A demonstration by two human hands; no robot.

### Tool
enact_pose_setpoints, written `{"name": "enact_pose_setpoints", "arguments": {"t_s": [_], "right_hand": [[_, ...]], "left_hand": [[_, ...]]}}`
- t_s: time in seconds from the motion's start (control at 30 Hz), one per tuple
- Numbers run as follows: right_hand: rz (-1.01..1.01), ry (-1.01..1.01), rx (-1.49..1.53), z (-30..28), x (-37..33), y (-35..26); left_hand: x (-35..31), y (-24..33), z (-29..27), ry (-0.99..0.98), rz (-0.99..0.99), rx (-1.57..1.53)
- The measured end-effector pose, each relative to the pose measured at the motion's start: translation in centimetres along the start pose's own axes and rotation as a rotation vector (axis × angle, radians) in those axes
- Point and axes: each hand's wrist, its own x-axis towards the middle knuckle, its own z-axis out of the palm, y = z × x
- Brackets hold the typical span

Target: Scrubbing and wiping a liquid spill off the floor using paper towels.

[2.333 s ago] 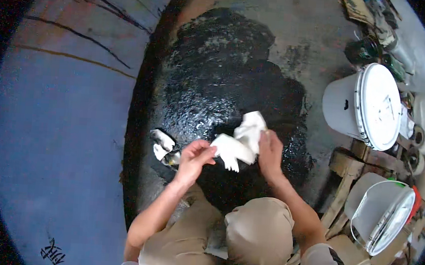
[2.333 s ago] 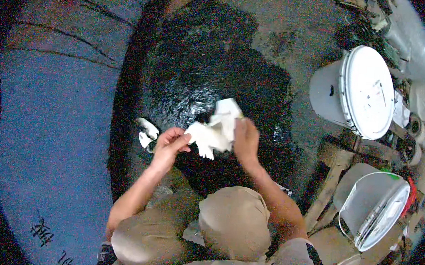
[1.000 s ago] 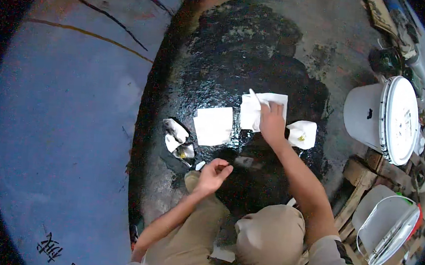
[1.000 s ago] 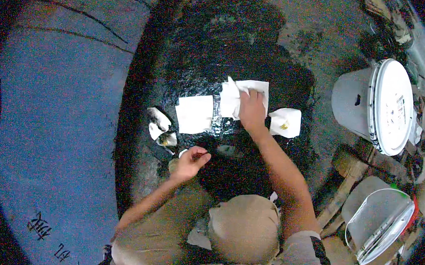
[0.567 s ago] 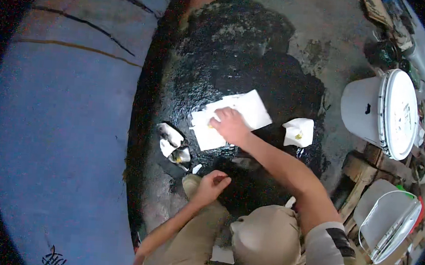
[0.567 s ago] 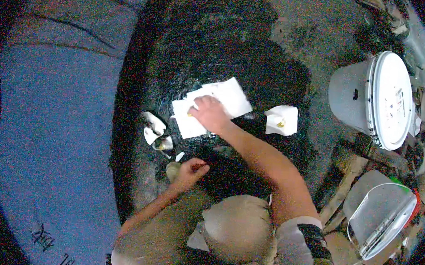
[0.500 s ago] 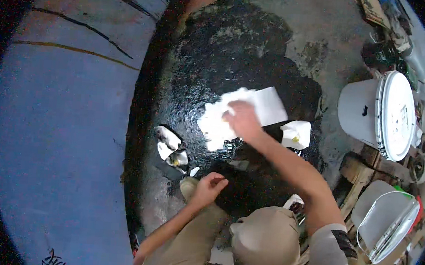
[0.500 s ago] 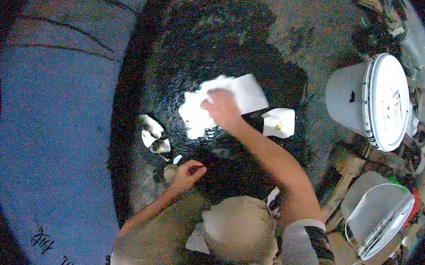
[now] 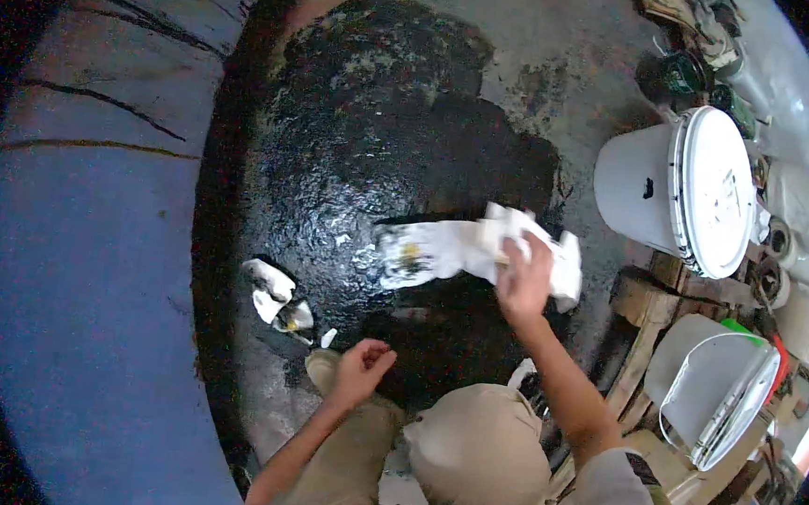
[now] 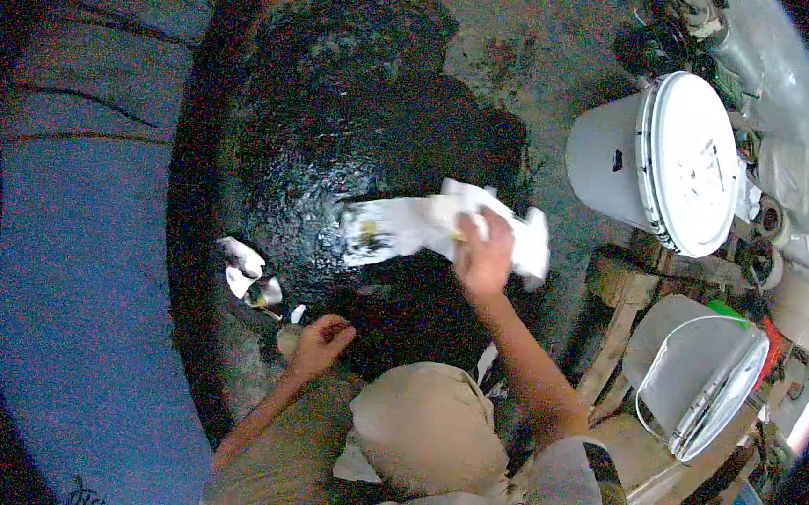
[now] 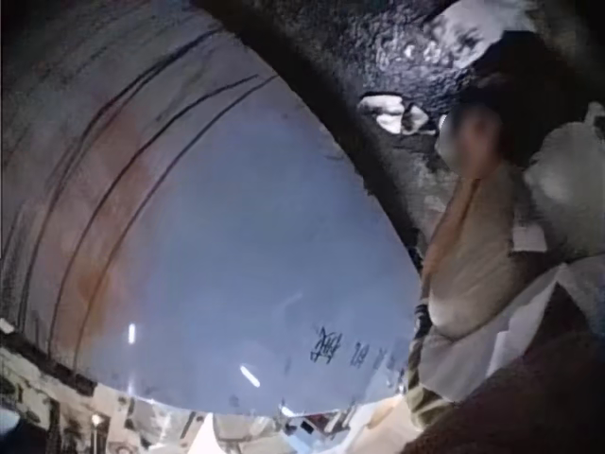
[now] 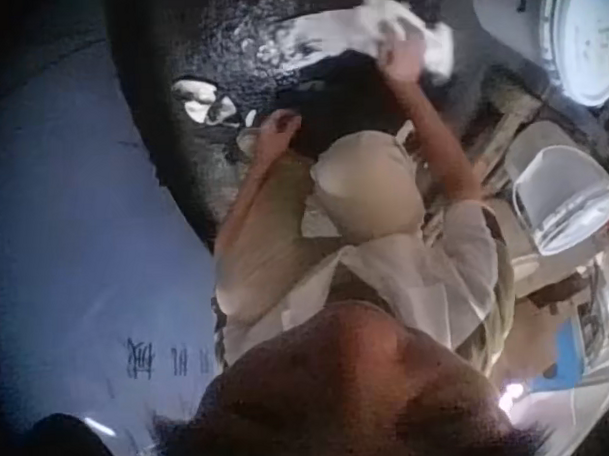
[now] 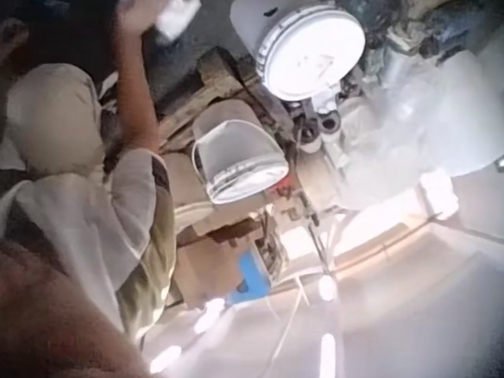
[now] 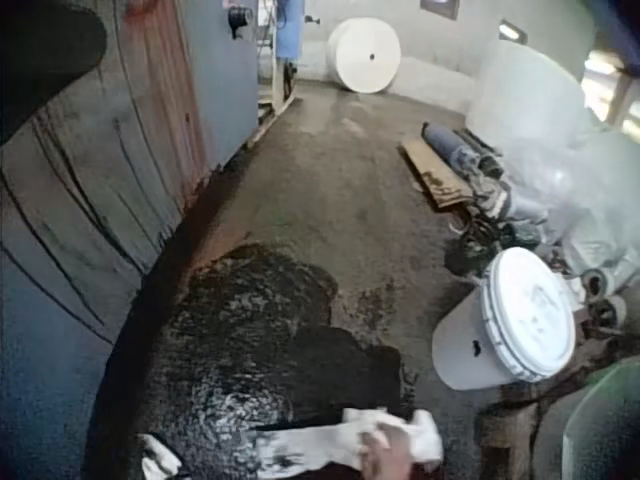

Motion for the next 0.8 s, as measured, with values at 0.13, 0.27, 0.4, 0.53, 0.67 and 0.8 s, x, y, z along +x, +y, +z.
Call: {"name": "enact_pose_setpoints", "arguments": {"t_s": [0.13,0.27,0.4,0.53,0.67,0.8], "right_hand": [[0.145,0.097,-0.1,1.0,-2.6,2.9],[0.195,0.089,-0.115,4.3,0.4,1.2],[0.049,0.013,-0.082,5.9,2.4,-3.5],[-0.053,-0.187,-0.052,6.6,1.7,-5.8],[-0.218,-0.225,0.103,6.5,-1.0,-3.4],[-0.07,-0.075,-0.068,2.1,-2.9,7.3]], "left_hand": [[0.0,-0.5,1.1,0.006,0.044,-0.052],[0.1,0.3,2.0,-0.028,0.036,-0.074],[0.3,1.7,1.7,-0.073,0.018,0.014],[0.0,3.1,2.4,-0.085,0.043,-0.002],[0.5,3.0,2.9,-0.108,0.051,0.035],[0.7,1.5,2.9,-0.076,0.037,-0.043]]}}
